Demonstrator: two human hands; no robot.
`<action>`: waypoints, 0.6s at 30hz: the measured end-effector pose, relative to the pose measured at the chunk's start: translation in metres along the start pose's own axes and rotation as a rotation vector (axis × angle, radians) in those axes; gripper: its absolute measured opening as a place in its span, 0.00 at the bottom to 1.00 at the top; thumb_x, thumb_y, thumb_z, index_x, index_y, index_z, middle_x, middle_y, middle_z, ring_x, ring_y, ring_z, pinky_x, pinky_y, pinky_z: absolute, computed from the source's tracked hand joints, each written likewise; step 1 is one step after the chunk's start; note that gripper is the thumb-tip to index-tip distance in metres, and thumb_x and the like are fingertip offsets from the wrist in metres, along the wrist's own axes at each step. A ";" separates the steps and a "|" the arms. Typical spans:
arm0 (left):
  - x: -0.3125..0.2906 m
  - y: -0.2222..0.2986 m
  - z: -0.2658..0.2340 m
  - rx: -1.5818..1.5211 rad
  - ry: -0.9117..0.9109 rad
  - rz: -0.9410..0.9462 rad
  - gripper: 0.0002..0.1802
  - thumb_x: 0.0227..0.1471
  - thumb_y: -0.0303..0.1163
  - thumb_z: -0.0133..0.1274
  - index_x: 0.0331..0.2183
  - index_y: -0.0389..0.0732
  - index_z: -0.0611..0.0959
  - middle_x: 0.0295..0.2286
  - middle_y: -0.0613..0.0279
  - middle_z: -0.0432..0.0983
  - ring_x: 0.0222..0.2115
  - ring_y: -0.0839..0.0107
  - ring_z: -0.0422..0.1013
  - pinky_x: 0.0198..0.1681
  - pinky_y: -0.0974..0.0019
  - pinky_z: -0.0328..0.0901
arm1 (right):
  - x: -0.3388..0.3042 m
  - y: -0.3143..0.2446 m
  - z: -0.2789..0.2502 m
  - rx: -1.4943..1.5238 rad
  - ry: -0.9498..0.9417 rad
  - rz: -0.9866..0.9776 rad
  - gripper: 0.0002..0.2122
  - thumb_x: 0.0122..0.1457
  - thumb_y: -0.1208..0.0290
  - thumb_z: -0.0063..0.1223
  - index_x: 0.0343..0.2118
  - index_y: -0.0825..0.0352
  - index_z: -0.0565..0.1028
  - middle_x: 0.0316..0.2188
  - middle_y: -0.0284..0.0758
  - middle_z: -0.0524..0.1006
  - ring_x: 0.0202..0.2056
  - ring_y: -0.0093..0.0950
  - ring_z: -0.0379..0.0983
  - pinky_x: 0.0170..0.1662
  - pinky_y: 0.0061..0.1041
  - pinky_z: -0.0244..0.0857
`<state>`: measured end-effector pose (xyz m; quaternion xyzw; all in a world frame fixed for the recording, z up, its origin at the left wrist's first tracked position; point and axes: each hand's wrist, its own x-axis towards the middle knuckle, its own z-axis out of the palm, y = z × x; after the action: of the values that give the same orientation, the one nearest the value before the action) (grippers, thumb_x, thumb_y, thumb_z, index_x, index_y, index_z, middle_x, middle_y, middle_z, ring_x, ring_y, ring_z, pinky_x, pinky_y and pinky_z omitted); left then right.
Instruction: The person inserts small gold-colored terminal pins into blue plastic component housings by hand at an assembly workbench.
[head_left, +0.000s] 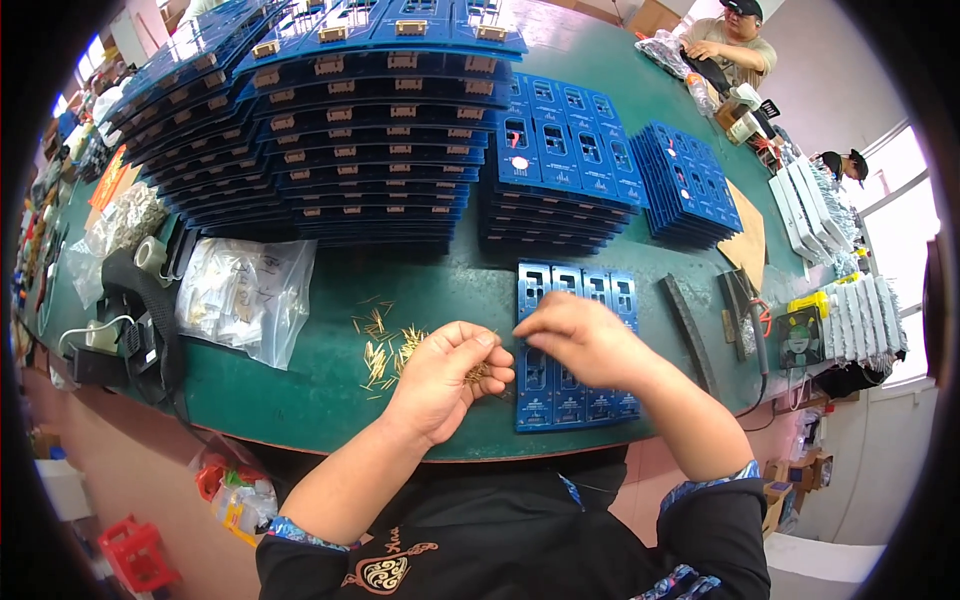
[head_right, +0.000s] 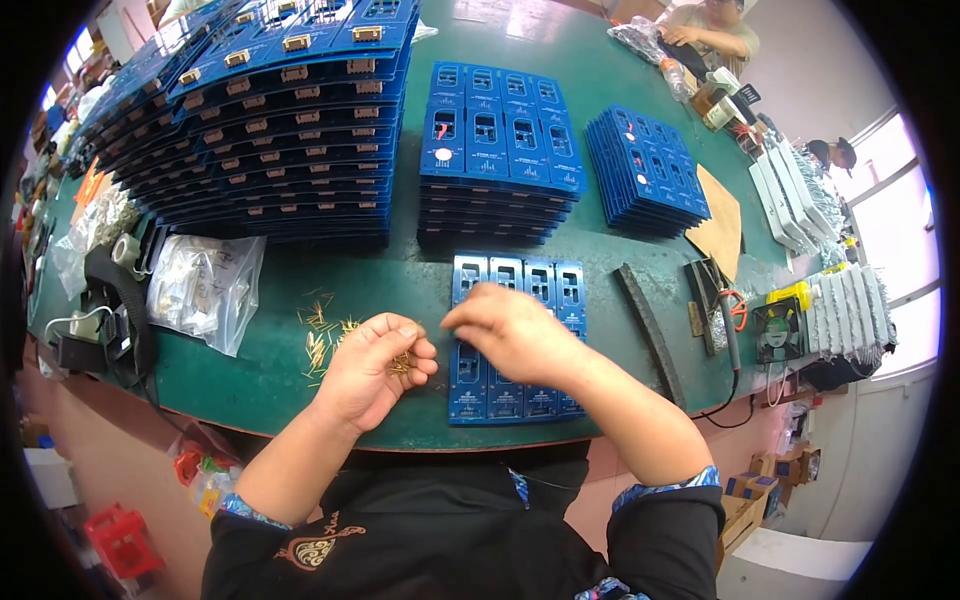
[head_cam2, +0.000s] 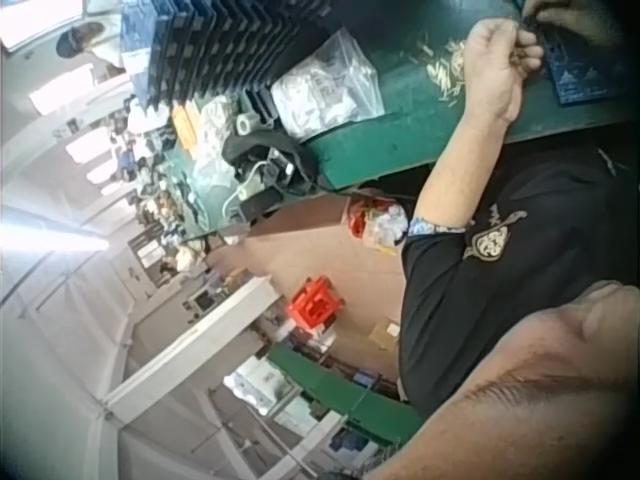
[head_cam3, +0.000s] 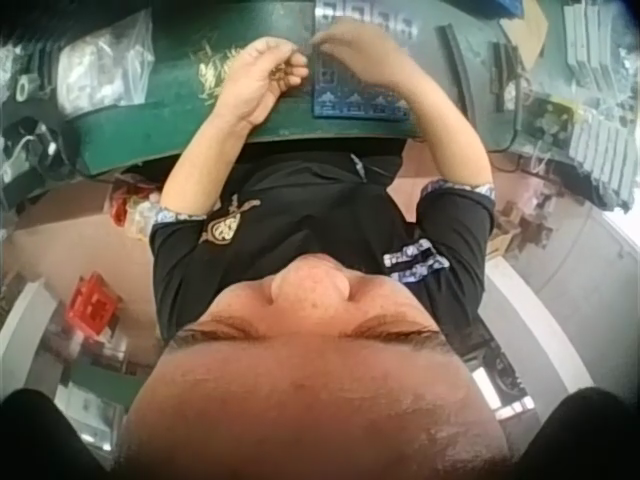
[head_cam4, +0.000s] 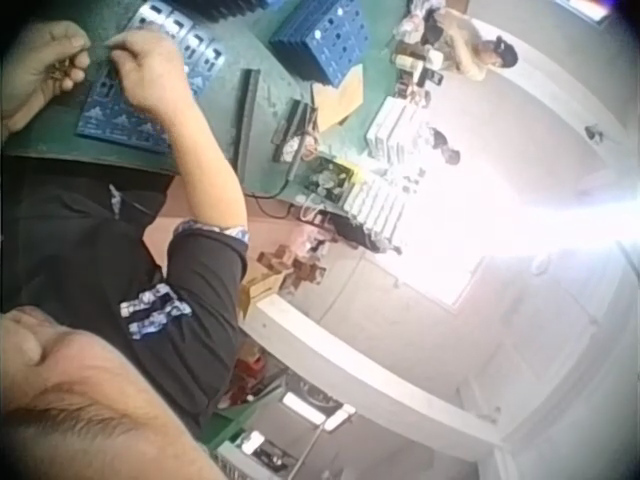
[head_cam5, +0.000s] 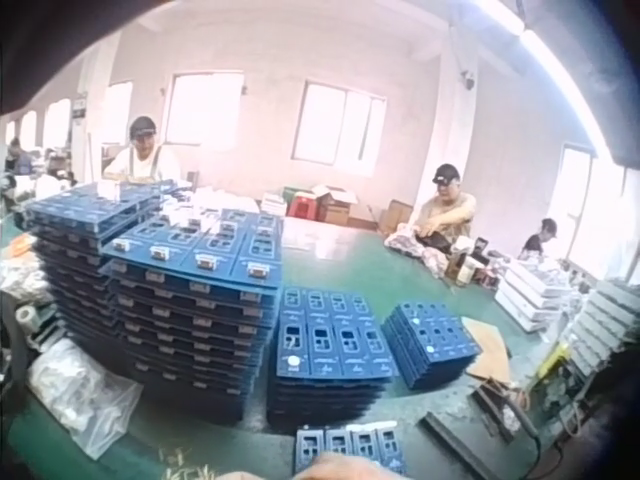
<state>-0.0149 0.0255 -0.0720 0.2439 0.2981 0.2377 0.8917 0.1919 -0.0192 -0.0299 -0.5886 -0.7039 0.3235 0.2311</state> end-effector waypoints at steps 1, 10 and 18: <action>0.000 0.000 0.001 -0.013 0.023 0.001 0.05 0.59 0.30 0.48 0.33 0.39 0.75 0.28 0.59 0.77 0.27 0.72 0.74 0.31 0.72 0.70 | 0.001 0.008 -0.002 -0.028 0.044 -0.020 0.08 0.56 0.74 0.52 0.38 0.68 0.77 0.31 0.41 0.76 0.37 0.38 0.74 0.41 0.30 0.68; 0.000 0.001 0.002 -0.019 0.051 -0.006 0.04 0.59 0.29 0.48 0.33 0.39 0.75 0.28 0.58 0.77 0.28 0.71 0.75 0.31 0.71 0.71 | 0.024 0.033 -0.016 0.100 0.282 0.329 0.04 0.54 0.73 0.57 0.31 0.68 0.78 0.28 0.34 0.77 0.30 0.26 0.75 0.35 0.25 0.68; 0.000 0.000 0.000 -0.020 0.023 -0.010 0.04 0.59 0.29 0.48 0.33 0.39 0.75 0.28 0.58 0.77 0.28 0.71 0.75 0.31 0.71 0.71 | 0.029 0.039 -0.010 -0.105 0.264 0.036 0.04 0.52 0.74 0.58 0.29 0.68 0.78 0.31 0.36 0.73 0.36 0.34 0.73 0.41 0.29 0.67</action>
<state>-0.0145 0.0253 -0.0721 0.2309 0.3072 0.2388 0.8918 0.2197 0.0145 -0.0532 -0.6500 -0.6724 0.2100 0.2849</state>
